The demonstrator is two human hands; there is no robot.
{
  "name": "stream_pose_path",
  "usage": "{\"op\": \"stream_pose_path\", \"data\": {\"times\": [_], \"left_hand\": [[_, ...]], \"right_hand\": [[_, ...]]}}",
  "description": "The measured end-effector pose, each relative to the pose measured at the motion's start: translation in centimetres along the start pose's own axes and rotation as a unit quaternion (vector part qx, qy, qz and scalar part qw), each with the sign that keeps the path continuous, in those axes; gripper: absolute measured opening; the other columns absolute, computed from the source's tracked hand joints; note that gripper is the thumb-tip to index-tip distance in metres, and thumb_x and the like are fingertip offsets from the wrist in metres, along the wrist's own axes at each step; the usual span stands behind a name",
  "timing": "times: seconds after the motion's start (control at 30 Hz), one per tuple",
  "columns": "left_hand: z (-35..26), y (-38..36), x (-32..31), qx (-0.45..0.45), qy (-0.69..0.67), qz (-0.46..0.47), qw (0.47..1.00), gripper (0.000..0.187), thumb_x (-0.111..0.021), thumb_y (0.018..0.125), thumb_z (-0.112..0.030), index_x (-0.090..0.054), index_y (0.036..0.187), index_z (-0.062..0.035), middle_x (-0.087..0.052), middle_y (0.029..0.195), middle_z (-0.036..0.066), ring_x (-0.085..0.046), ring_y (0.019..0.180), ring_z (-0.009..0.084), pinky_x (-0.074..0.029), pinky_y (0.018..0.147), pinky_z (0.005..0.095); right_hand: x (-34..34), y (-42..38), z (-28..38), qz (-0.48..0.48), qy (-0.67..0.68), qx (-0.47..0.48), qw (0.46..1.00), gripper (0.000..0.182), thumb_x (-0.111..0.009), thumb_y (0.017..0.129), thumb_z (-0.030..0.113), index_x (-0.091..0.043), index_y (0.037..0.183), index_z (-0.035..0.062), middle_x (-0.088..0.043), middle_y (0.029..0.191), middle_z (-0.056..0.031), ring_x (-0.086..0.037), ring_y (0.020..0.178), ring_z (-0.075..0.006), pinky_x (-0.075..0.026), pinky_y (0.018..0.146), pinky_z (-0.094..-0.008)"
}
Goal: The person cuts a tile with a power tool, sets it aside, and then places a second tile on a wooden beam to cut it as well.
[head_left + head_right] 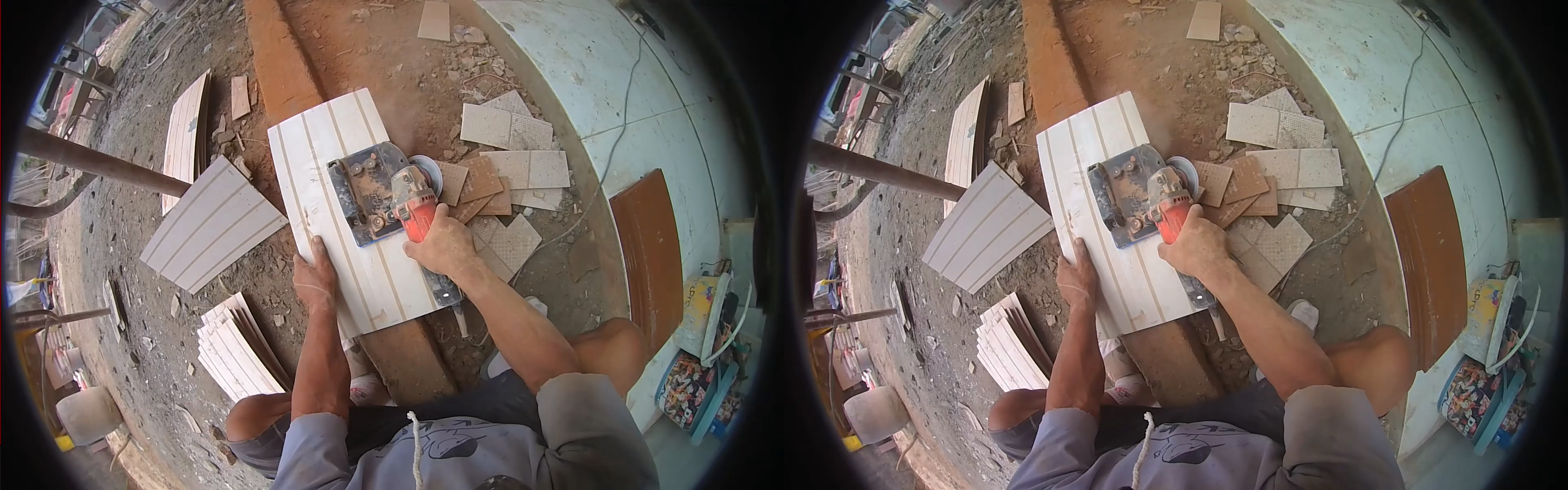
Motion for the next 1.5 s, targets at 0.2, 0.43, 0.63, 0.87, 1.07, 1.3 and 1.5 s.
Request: {"op": "stream_pose_path", "data": {"times": [0.2, 0.43, 0.63, 0.87, 1.07, 1.3, 1.5], "left_hand": [[0.5, 0.6, -0.4, -0.014, 0.01, -0.01, 1.0, 0.077, -0.049, 0.089, -0.068, -0.062, 0.106, 0.0059, -0.067, 0.099, 0.032, -0.065, 0.096, 0.0476, -0.05, 0.084, 0.0523], [0.8, 0.9, -0.6, -0.011, 0.013, -0.004, 1.0, 0.08, -0.051, 0.088, -0.069, -0.061, 0.106, 0.0083, -0.065, 0.1, 0.034, -0.064, 0.097, 0.0488, -0.049, 0.086, 0.0531], [0.2, 0.6, -0.3, -0.004, 0.003, 0.009, 1.0, 0.08, -0.052, 0.087, -0.068, -0.061, 0.107, 0.0086, -0.065, 0.1, 0.034, -0.063, 0.098, 0.0491, -0.048, 0.087, 0.0524], [0.7, 1.0, -0.6, -0.004, -0.001, 0.012, 1.0, 0.08, -0.052, 0.087, -0.068, -0.06, 0.108, 0.0085, -0.065, 0.102, 0.034, -0.063, 0.1, 0.0494, -0.048, 0.088, 0.0525], [0.5, 0.7, -0.5, 0.004, -0.025, 0.025, 0.999, 0.08, -0.054, 0.086, -0.068, -0.06, 0.108, 0.0083, -0.065, 0.103, 0.034, -0.063, 0.101, 0.0487, -0.048, 0.089, 0.0514], [0.4, 0.7, -0.3, 0.007, -0.02, 0.026, 0.999, 0.079, -0.055, 0.086, -0.067, -0.061, 0.109, 0.0076, -0.065, 0.104, 0.034, -0.063, 0.101, 0.0479, -0.048, 0.089, 0.0508], [0.0, 0.5, -0.1, 0.008, -0.007, 0.028, 1.0, 0.078, -0.055, 0.086, -0.068, -0.06, 0.108, 0.0067, -0.066, 0.103, 0.033, -0.063, 0.101, 0.0478, -0.048, 0.089, 0.051]], "right_hand": [[0.2, 0.7, 0.4, -0.005, -0.017, 0.001, 1.0, 0.083, -0.075, 0.07, 0.037, -0.036, 0.124, -0.0132, -0.064, 0.108, -0.0288, -0.066, 0.101, -0.0383, -0.052, 0.09, -0.0432], [0.4, 1.4, 0.7, 0.004, -0.016, 0.001, 1.0, 0.084, -0.075, 0.07, 0.041, -0.037, 0.123, -0.0127, -0.062, 0.107, -0.03, -0.064, 0.102, -0.0408, -0.051, 0.091, -0.045], [0.6, 1.9, 1.1, 0.0, -0.027, 0.005, 1.0, 0.092, -0.075, 0.071, 0.038, -0.03, 0.13, -0.0168, -0.063, 0.111, -0.0299, -0.065, 0.105, -0.0382, -0.051, 0.093, -0.0422], [0.9, 2.5, 1.4, -0.001, -0.01, 0.006, 1.0, 0.096, -0.075, 0.07, 0.04, -0.03, 0.132, -0.0171, -0.061, 0.112, -0.032, -0.064, 0.105, -0.0412, -0.05, 0.093, -0.0439], [1.3, 2.6, 2.0, 0.004, -0.011, -0.003, 1.0, 0.092, -0.075, 0.07, 0.041, -0.033, 0.13, -0.0148, -0.06, 0.113, -0.0318, -0.062, 0.107, -0.0415, -0.049, 0.095, -0.0442], [1.3, 3.2, 2.1, -0.007, -0.019, -0.006, 1.0, 0.089, -0.076, 0.07, 0.042, -0.036, 0.127, -0.0128, -0.06, 0.114, -0.031, -0.062, 0.109, -0.0413, -0.049, 0.096, -0.0446], [1.7, 3.6, 2.6, -0.006, -0.023, 0.0, 1.0, 0.087, -0.076, 0.069, 0.041, -0.037, 0.126, -0.012, -0.06, 0.114, -0.0303, -0.062, 0.109, -0.0409, -0.049, 0.096, -0.0443]]}}
Point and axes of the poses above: each hand's wrist, its own y-axis towards the middle knuckle, its own x-axis out of the back of the hand, z = x × y, the point moved 8 cm from there along y, towards the middle knuckle
